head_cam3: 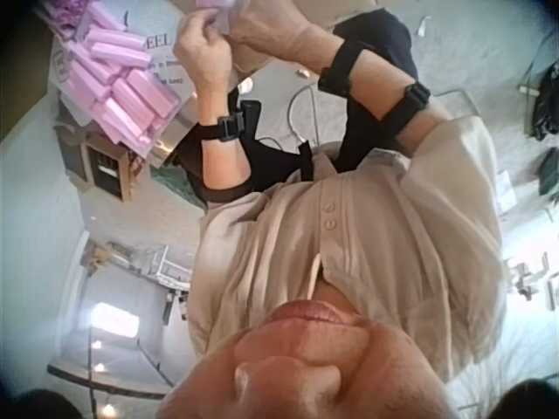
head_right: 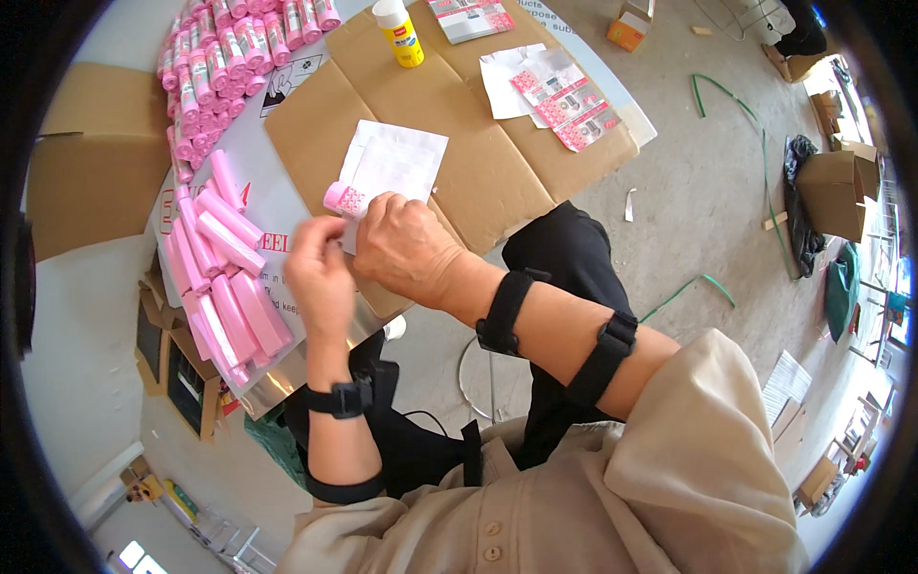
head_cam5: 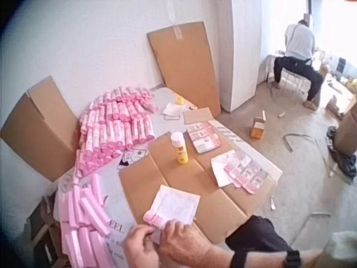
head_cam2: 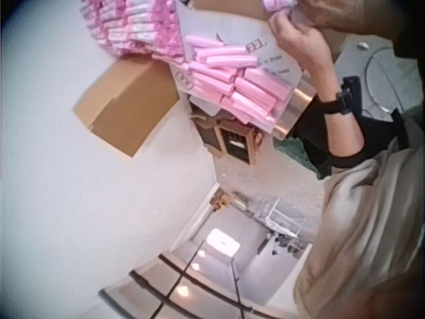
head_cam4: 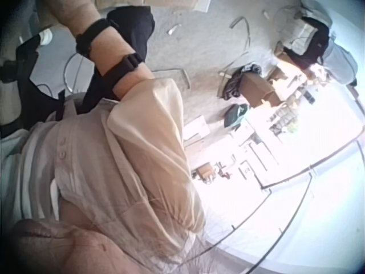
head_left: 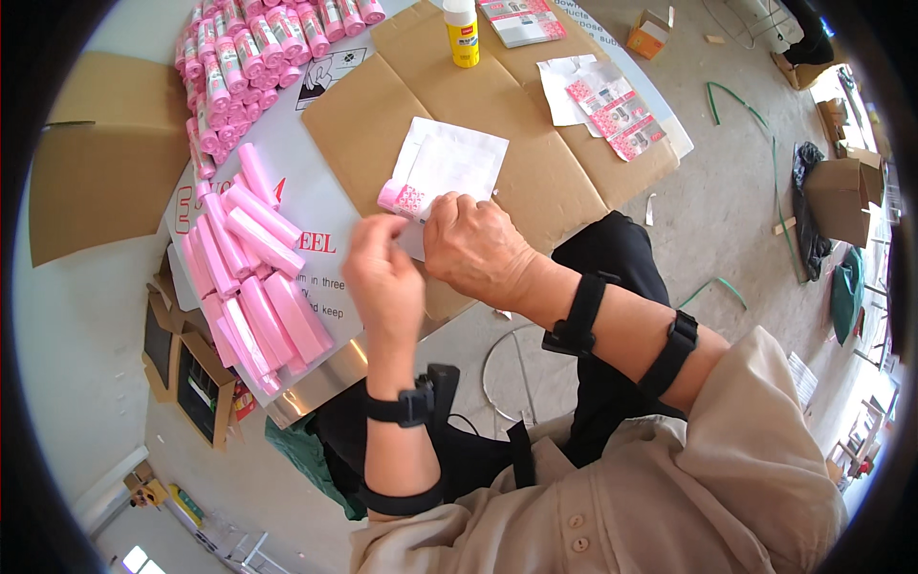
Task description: Applying adhesive labels to small pink plastic cylinders.
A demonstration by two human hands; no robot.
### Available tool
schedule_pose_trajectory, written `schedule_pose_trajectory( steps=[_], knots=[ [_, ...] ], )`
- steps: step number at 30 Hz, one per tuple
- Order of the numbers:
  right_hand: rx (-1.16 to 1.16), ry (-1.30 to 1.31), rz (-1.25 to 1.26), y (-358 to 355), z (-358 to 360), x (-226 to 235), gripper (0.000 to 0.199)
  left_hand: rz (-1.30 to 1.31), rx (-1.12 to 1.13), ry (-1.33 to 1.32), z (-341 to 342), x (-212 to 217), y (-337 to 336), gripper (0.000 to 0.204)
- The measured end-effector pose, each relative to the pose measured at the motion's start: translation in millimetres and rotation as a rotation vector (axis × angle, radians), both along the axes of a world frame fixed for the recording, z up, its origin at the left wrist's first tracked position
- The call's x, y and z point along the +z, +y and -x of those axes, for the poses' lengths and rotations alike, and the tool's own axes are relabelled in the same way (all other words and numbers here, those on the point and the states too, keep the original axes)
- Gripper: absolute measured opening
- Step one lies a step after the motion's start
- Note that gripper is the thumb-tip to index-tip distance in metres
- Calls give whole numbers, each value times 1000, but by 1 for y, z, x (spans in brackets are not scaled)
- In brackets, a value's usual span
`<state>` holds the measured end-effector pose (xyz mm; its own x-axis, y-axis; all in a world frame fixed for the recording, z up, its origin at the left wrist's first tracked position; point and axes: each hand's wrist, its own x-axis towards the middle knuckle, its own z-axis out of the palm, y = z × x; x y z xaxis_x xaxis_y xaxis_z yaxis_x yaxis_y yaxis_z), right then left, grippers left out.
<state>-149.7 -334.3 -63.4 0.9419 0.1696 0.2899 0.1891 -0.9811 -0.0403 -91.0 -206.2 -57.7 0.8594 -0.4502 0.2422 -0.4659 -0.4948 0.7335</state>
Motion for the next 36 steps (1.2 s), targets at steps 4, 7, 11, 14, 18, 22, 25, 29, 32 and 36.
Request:
schedule_pose_trajectory(
  steps=[4,7,11,14,18,22,25,29,32,36],
  knots=[
    [-30,-31,-113,-7,-7,-9,14,-208,-47,-204,29,-5,-7,28],
    [-83,-72,-268,-31,-15,-12,15,-293,-68,-275,28,-11,-6,33],
    [-447,98,-803,-94,-23,26,22,-315,-106,-293,26,-8,-8,32],
    [-456,-106,-1052,-137,-24,42,24,-290,-108,-296,26,-6,-9,30],
    [-426,-109,-808,-101,-9,67,22,-296,-87,-189,21,-7,2,23],
    [-292,-386,-625,-49,13,70,16,194,-16,53,52,53,-25,20],
    [-185,-449,-573,-17,32,81,28,610,55,243,74,78,-35,24],
    [-85,-581,-652,11,50,95,38,845,170,447,92,100,-20,28],
    [-11,-645,-729,29,63,108,40,972,229,489,101,114,-10,25],
    [66,-693,-815,42,80,118,40,1035,194,445,114,136,-5,17]
  ],
)
